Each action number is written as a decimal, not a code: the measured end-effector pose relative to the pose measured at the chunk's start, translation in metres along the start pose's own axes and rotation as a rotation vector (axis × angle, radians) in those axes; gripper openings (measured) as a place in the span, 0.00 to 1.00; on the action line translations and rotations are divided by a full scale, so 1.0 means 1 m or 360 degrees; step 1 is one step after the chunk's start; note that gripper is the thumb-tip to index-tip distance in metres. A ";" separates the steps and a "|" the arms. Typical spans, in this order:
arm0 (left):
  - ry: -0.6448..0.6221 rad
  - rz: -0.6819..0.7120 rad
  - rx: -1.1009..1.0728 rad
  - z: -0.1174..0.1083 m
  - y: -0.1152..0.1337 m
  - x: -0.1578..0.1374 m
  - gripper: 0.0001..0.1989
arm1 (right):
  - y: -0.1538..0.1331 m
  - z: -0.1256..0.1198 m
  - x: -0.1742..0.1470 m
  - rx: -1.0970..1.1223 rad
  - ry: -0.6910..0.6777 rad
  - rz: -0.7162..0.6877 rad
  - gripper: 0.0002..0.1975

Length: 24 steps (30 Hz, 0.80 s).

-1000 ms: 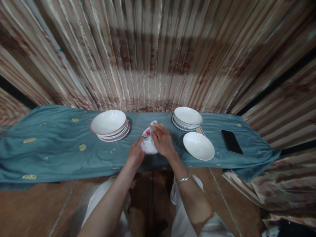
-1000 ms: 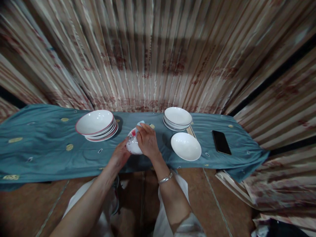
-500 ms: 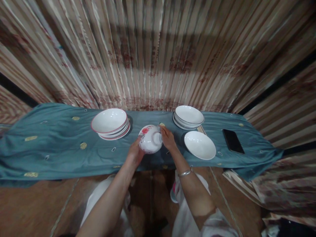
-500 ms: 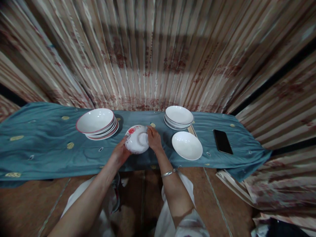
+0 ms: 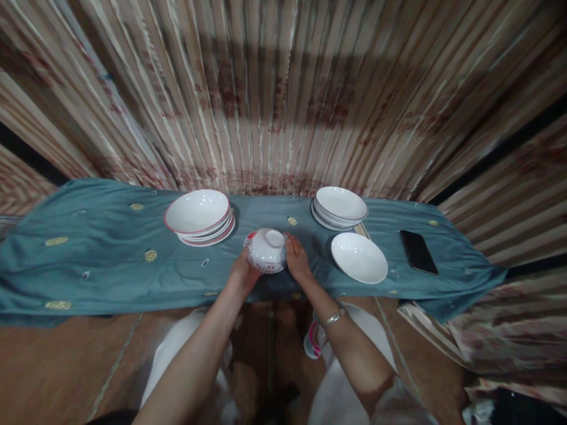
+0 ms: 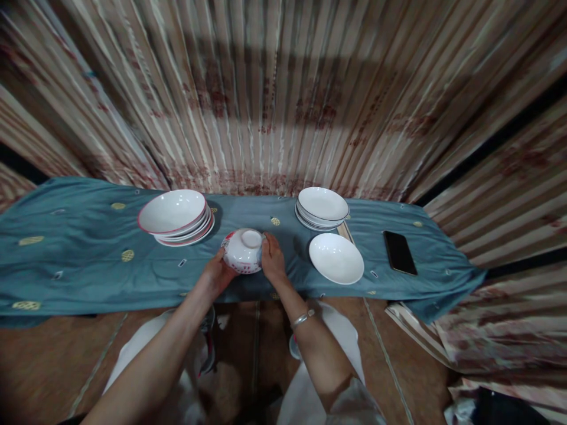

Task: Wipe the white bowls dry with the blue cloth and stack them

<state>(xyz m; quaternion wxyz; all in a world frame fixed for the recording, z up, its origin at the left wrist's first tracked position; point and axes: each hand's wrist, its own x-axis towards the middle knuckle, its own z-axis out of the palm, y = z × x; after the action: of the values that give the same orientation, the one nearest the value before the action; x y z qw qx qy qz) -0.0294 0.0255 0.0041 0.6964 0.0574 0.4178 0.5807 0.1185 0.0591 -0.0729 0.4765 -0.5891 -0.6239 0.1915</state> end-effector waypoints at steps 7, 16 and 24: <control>0.0024 -0.0016 -0.0052 -0.004 -0.002 0.001 0.19 | -0.014 0.000 -0.029 -0.0128 -0.0027 -0.0064 0.27; -0.0111 0.0060 -0.0087 0.000 -0.001 0.000 0.15 | -0.042 -0.010 -0.070 -0.0345 -0.0196 -0.0329 0.32; -0.0060 0.0084 -0.0116 0.003 -0.002 0.000 0.17 | -0.041 -0.012 -0.081 -0.0605 -0.0286 -0.0768 0.36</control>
<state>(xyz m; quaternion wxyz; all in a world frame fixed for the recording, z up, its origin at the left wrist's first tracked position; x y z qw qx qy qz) -0.0260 0.0260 0.0047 0.6902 0.0539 0.3817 0.6123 0.0933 -0.0283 -0.0641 0.3326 -0.4832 -0.8098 0.0043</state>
